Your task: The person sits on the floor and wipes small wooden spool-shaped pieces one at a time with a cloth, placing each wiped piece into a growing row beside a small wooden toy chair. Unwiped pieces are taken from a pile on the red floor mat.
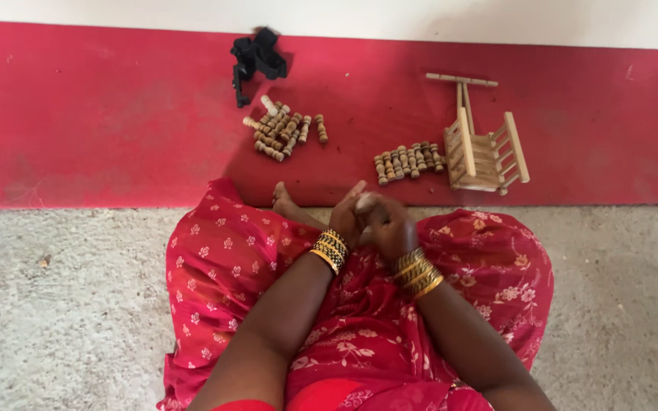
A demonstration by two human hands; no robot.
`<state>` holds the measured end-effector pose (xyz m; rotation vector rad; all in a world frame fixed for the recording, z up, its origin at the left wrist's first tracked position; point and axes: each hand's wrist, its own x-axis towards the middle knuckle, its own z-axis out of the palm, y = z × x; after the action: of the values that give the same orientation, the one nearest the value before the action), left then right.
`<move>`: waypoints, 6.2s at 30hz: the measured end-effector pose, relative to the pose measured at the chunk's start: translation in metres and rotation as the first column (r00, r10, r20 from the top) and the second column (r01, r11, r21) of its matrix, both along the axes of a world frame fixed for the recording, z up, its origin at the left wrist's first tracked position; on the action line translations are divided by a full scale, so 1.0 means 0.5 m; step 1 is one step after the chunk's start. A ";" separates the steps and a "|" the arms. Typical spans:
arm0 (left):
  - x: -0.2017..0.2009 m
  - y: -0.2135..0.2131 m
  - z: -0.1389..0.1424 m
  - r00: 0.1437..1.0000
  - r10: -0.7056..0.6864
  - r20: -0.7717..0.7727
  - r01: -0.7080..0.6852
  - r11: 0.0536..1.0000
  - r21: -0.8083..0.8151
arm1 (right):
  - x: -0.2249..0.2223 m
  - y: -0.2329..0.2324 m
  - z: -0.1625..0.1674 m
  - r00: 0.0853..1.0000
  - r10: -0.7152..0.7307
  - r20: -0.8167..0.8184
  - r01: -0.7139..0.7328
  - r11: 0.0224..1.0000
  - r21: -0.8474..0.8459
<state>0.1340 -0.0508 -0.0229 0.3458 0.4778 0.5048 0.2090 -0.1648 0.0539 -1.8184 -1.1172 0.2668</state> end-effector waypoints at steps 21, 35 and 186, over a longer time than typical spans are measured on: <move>0.001 -0.005 -0.023 1.000 -0.018 0.020 0.019 0.999 -0.038 | -0.008 -0.002 -0.007 0.999 0.036 0.037 -0.037 0.999 0.018; -0.015 -0.008 0.003 0.994 -0.051 -0.100 0.058 0.996 0.066 | -0.014 0.002 0.042 0.994 -0.048 0.096 0.045 0.998 0.035; -0.084 0.035 0.034 0.514 0.255 -0.819 0.714 0.401 0.574 | 0.137 -0.052 0.179 0.866 -0.219 -0.449 0.332 0.924 0.188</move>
<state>0.0918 -0.0333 -0.0057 1.8307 1.0589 0.1507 0.2775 -0.1910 0.1432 -1.5623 -0.5474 0.3072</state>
